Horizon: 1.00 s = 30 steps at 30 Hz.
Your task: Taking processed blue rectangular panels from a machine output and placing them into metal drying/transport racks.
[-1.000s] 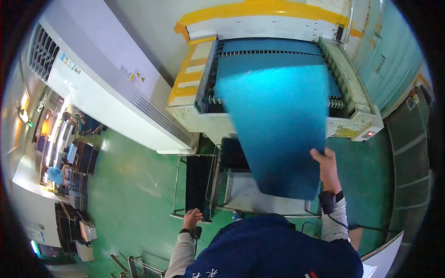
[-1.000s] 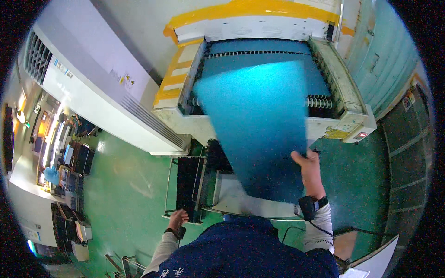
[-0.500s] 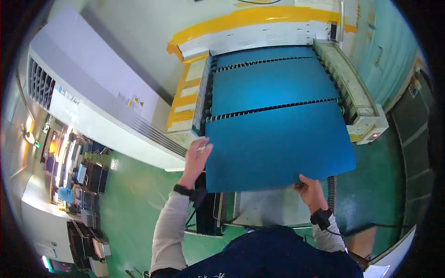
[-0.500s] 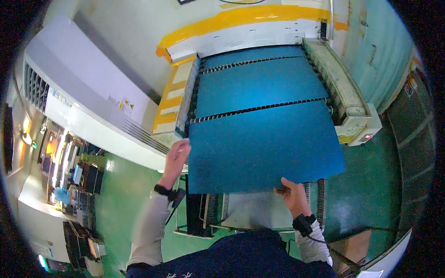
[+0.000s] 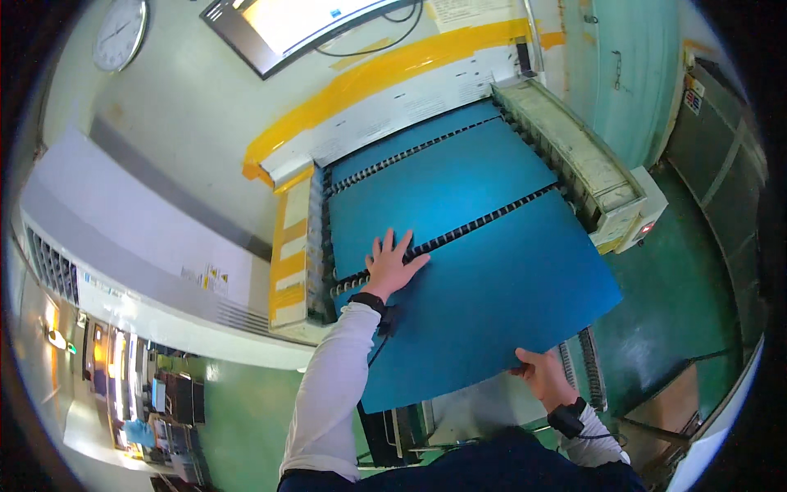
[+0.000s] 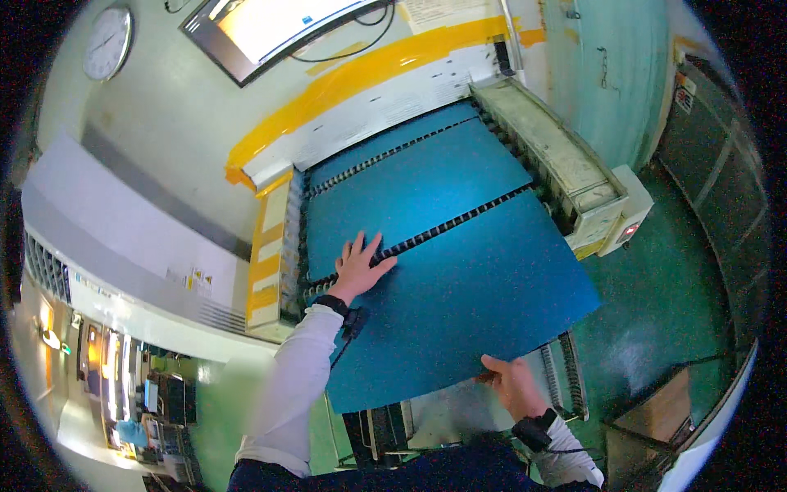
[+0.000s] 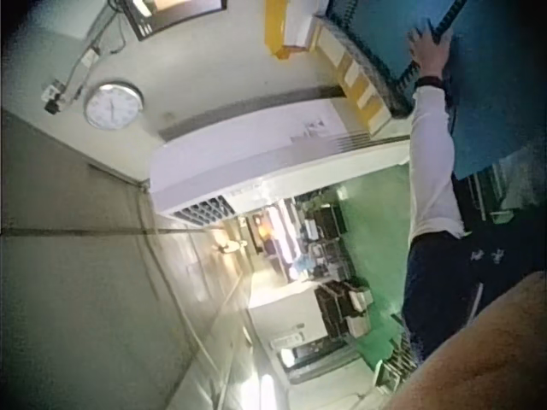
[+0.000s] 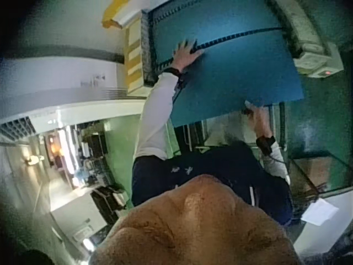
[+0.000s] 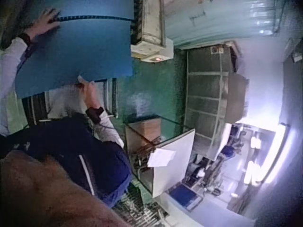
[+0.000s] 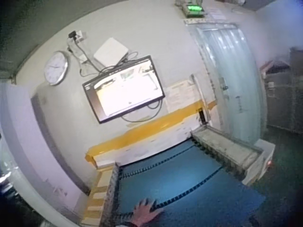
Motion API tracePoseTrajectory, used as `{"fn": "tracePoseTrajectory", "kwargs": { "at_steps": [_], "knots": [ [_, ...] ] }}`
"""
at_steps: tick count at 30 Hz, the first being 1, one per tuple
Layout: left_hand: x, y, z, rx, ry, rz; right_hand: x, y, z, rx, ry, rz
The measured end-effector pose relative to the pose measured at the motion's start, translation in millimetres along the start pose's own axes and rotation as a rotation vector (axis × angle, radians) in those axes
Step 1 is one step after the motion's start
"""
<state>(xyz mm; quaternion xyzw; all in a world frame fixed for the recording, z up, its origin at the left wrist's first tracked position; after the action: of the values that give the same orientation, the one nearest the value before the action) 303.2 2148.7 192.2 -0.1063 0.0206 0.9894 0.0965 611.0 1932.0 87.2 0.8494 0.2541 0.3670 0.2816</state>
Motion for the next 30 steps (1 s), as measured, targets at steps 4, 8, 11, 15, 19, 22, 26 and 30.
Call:
{"fn": "tracePoseTrajectory", "kwargs": {
  "at_steps": [4,8,11,15,19,22,26,30],
  "knots": [
    [13.3,-12.3,-5.8,0.043,0.015,-0.044,-5.6,-8.3,4.1,0.016,-0.059,-0.044],
    [23.0,-18.5,-5.8,0.043,0.001,-0.079,-11.0,-11.7,2.4,0.034,-0.071,-0.078],
    [21.5,-21.8,-5.7,0.03,-0.011,-0.079,-14.1,-14.7,1.7,0.056,-0.043,-0.1],
    [20.4,-23.9,-4.2,0.029,-0.015,-0.058,-3.7,-9.9,-14.3,0.042,-0.098,-0.065],
    [21.3,-24.9,-1.4,0.026,-0.033,-0.061,-4.3,-12.9,-16.6,0.022,-0.1,-0.07],
    [20.5,-31.2,2.3,0.047,-0.018,-0.055,-8.9,-23.9,-9.5,0.002,-0.083,-0.077],
    [26.8,-28.4,6.0,0.035,0.024,-0.058,-5.9,-29.2,-12.4,-0.012,-0.058,-0.053],
    [29.9,-8.7,12.9,-0.027,0.07,-0.095,-8.7,-40.4,-8.6,0.011,-0.036,-0.029]
  ]
}}
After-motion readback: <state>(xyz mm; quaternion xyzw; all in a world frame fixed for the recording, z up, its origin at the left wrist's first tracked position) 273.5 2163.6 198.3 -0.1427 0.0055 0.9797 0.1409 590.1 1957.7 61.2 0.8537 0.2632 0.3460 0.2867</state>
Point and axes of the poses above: each hand's wrist, its own y-axis away from the middle knuckle, its own z-axis out of the back of the hand, x = y × z, the point moved 10 cm from there along -y, towards the middle knuckle, and after that the axes turned 11 degrees about -z, right-handed, at the moved point
